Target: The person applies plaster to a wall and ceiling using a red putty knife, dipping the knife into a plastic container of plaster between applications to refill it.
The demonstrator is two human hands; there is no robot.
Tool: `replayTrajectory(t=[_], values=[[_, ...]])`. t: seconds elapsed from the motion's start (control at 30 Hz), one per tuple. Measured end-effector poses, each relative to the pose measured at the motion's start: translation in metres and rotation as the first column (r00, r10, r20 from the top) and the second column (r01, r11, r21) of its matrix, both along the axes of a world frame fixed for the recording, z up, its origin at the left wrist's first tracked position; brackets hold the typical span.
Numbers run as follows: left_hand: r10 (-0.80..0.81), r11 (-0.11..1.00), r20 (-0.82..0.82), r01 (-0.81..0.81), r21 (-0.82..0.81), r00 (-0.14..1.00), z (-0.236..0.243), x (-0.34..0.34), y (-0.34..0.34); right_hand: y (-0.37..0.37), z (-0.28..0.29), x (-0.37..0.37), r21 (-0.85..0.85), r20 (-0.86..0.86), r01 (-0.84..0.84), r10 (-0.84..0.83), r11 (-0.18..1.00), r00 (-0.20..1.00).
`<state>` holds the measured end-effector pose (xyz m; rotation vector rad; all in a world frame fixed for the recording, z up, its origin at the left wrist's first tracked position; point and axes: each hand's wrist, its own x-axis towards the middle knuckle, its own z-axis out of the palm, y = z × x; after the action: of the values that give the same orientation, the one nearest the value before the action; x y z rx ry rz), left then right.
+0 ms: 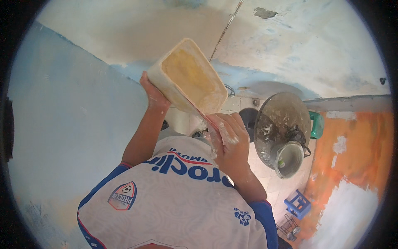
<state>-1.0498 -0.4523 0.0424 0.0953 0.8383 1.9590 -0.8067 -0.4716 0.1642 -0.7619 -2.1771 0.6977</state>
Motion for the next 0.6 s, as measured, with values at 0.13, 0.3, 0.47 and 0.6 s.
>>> replayTrajectory(t=[0.13,0.3,0.47,0.6], values=[[0.017,1.0,0.074,-0.018,0.007,0.997,-0.01,0.009,-0.004,-0.003,-0.007,0.017,-0.02,-0.06,0.027,-0.029,0.999,0.998],[-0.014,1.0,0.07,0.012,0.026,0.997,-0.018,0.009,-0.01,0.01,-0.019,0.029,-0.497,-0.289,0.165,-0.342,0.852,0.894],[-0.064,0.992,0.058,0.058,0.111,0.996,-0.011,0.008,-0.022,0.052,-0.036,0.028,-0.648,-0.521,-0.064,-0.38,0.759,0.765],[-0.133,0.984,-0.035,0.136,0.113,0.991,-0.001,0.003,-0.024,0.063,-0.033,0.002,-0.674,-0.493,-0.181,-0.253,0.716,0.832]])
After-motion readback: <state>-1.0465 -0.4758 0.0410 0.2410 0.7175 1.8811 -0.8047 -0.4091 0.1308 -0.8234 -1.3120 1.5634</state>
